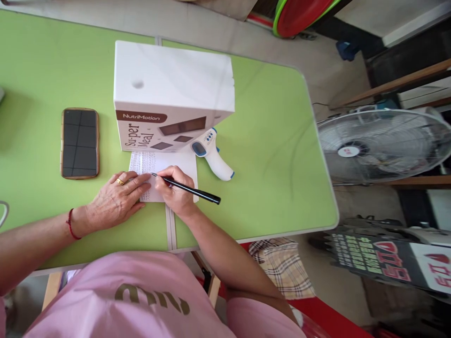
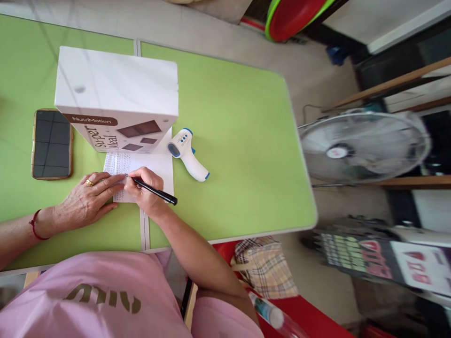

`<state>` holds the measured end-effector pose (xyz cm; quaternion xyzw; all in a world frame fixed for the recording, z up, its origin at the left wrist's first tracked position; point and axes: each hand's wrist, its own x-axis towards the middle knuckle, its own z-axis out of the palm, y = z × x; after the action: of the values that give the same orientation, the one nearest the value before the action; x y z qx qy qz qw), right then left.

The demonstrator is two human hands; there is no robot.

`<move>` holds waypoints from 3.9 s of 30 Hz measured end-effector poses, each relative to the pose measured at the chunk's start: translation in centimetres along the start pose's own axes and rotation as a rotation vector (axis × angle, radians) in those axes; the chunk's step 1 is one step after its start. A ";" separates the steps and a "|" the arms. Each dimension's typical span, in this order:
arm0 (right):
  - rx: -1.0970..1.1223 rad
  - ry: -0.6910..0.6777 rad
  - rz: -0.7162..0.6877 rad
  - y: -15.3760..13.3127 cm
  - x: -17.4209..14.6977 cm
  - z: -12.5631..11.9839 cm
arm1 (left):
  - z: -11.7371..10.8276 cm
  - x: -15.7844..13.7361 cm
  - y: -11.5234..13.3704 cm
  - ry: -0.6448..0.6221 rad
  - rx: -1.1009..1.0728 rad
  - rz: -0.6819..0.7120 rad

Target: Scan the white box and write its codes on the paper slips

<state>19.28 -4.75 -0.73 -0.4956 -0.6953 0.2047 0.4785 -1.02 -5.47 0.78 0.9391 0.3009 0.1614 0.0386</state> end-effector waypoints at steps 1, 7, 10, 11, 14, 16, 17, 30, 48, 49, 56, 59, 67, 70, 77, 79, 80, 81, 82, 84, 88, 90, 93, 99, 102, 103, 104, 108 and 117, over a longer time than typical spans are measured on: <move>-0.011 -0.001 -0.015 0.0 0.0 0.0 | 0.0 0.0 0.0 0.002 -0.003 -0.001; -0.038 -0.010 -0.018 0.2 0.0 0.2 | -0.1 0.0 0.0 -0.021 -0.019 -0.009; -0.047 -0.018 -0.011 0.2 -0.1 0.4 | -0.1 0.0 0.1 -0.026 -0.027 -0.008; -0.053 -0.018 -0.008 0.2 -0.1 0.4 | -0.1 0.0 0.0 -0.025 -0.029 -0.007; -0.070 -0.022 0.006 0.2 -0.1 0.4 | -0.1 0.0 0.0 -0.017 -0.032 -0.006; -0.074 -0.027 0.010 0.2 -0.1 0.4 | -0.1 0.0 0.0 -0.013 -0.036 -0.005; -0.071 -0.028 0.010 0.2 -0.1 0.4 | 0.0 0.0 0.0 -0.012 -0.038 -0.006; -0.040 -0.058 0.088 0.1 0.1 0.1 | -0.3 0.1 0.0 -0.015 -0.030 -0.006; -0.035 -0.043 0.063 0.2 0.1 0.2 | -0.2 0.0 -0.1 -0.043 -0.035 -0.019; -0.034 -0.037 0.058 0.2 0.2 0.2 | -0.3 0.1 -0.1 -0.042 -0.037 -0.019; -0.066 -0.053 0.051 0.1 0.2 0.2 | -0.3 0.0 -0.2 -0.066 -0.076 -0.037; -0.064 -0.049 0.043 0.0 0.2 0.1 | -0.3 0.0 -0.2 -0.070 -0.064 -0.035; -0.010 -0.019 0.117 0.4 0.5 -0.7 | -0.3 0.0 -0.1 -0.045 -0.044 -0.034; -0.028 -0.038 0.122 0.6 0.3 -0.5 | -0.2 0.0 -0.1 -0.042 -0.057 -0.042; -0.076 -0.049 0.095 0.5 0.3 -0.5 | -0.4 0.1 -0.1 -0.017 -0.034 -0.006; -0.048 -0.047 0.095 0.4 0.4 -0.7 | -0.5 0.2 -0.1 -0.007 -0.020 0.002; -0.032 -0.036 0.091 0.3 0.5 -0.7 | -0.5 0.2 -0.1 -0.002 -0.017 0.006; -0.018 -0.023 0.086 0.3 0.5 -0.7 | -0.5 0.2 -0.1 0.000 -0.016 0.007; -0.007 -0.013 0.080 0.3 0.5 -0.7 | -0.5 0.2 -0.1 0.001 -0.016 0.007; -0.003 -0.016 0.080 0.3 0.5 -0.7 | -0.5 0.2 -0.1 -0.001 -0.014 0.005; -0.017 -0.040 0.090 0.5 0.4 -0.5 | -0.5 0.2 -0.1 -0.015 -0.004 -0.001; -0.016 -0.028 0.077 0.5 0.3 -0.5 | -0.5 0.2 -0.1 -0.018 -0.002 -0.001; -0.016 -0.022 0.067 0.4 0.2 -0.4 | -0.5 0.2 -0.1 -0.016 -0.008 0.000; -0.026 -0.030 0.053 0.5 0.6 -0.9 | -0.3 0.1 -0.1 -0.002 -0.046 -0.007; -0.143 -0.047 -0.049 1.1 1.1 -2.4 | -0.2 0.0 -0.2 -0.009 -0.086 -0.024; -0.223 -0.070 -0.094 1.4 1.3 -3.0 | -0.2 0.0 -0.2 -0.008 -0.105 -0.033; -0.311 -0.101 -0.136 1.7 1.5 -3.7 | -0.3 0.0 -0.2 -0.004 -0.134 -0.044; -0.563 -0.255 -0.141 2.9 1.6 -5.7 | -0.6 -0.1 -0.4 0.093 -0.309 -0.102; -0.230 0.024 -0.063 3.3 2.3 -4.0 | 1.3 -0.5 -2.8 0.515 -0.808 -0.449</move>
<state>24.25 -2.11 -0.34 -0.5276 -0.7237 0.1023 0.4330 -2.52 -3.49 -1.05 0.6918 0.4082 0.4777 0.3557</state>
